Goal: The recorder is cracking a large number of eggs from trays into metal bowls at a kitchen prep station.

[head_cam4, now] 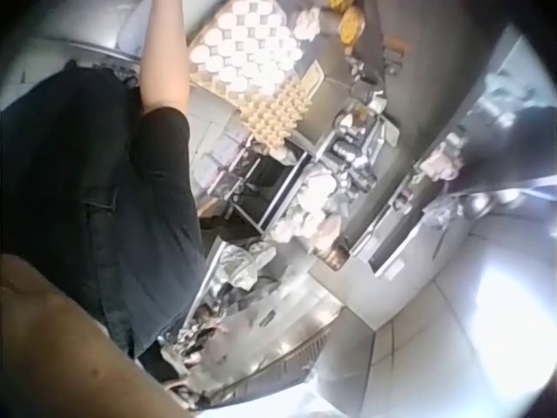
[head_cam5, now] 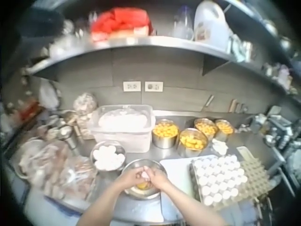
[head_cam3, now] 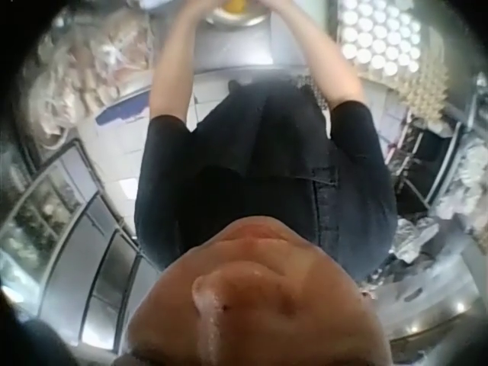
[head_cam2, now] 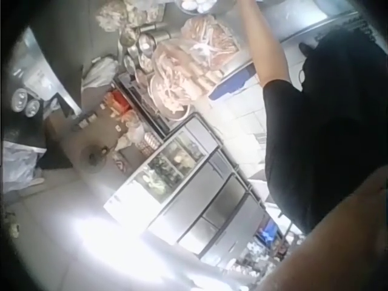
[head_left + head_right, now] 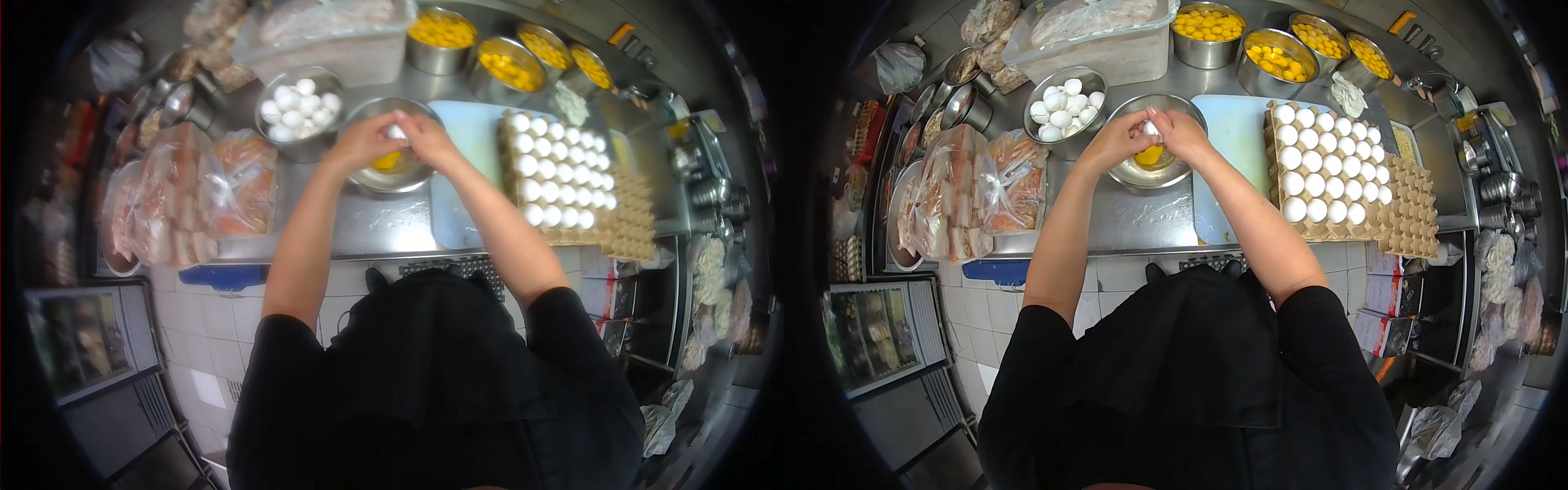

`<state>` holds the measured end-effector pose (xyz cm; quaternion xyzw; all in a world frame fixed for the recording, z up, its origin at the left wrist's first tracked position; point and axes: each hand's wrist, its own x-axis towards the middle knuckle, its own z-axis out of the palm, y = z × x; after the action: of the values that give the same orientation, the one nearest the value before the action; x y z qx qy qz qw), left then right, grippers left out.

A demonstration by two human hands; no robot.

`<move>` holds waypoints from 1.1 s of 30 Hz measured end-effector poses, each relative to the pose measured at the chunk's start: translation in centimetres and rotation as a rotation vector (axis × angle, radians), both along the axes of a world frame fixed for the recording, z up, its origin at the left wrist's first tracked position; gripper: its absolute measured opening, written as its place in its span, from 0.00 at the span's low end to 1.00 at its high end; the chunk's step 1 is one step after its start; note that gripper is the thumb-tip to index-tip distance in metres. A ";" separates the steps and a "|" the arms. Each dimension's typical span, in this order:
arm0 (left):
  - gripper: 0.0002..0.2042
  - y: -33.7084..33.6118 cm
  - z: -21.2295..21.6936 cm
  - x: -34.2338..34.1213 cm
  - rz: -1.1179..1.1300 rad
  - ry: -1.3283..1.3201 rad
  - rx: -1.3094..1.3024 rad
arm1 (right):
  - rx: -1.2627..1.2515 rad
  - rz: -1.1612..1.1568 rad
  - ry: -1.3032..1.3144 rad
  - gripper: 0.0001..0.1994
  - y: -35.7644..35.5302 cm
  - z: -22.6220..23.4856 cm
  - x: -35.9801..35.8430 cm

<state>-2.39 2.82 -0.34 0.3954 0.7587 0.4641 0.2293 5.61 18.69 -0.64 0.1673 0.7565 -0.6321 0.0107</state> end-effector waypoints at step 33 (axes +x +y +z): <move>0.19 22.1 4.3 14.4 -0.323 0.453 0.255 | 0.931 -0.901 0.004 0.19 22.0 4.0 27.9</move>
<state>11.99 24.94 3.99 0.6301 0.6534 0.4130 0.0737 33.49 40.65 3.38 0.4542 0.8072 -0.1810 -0.3308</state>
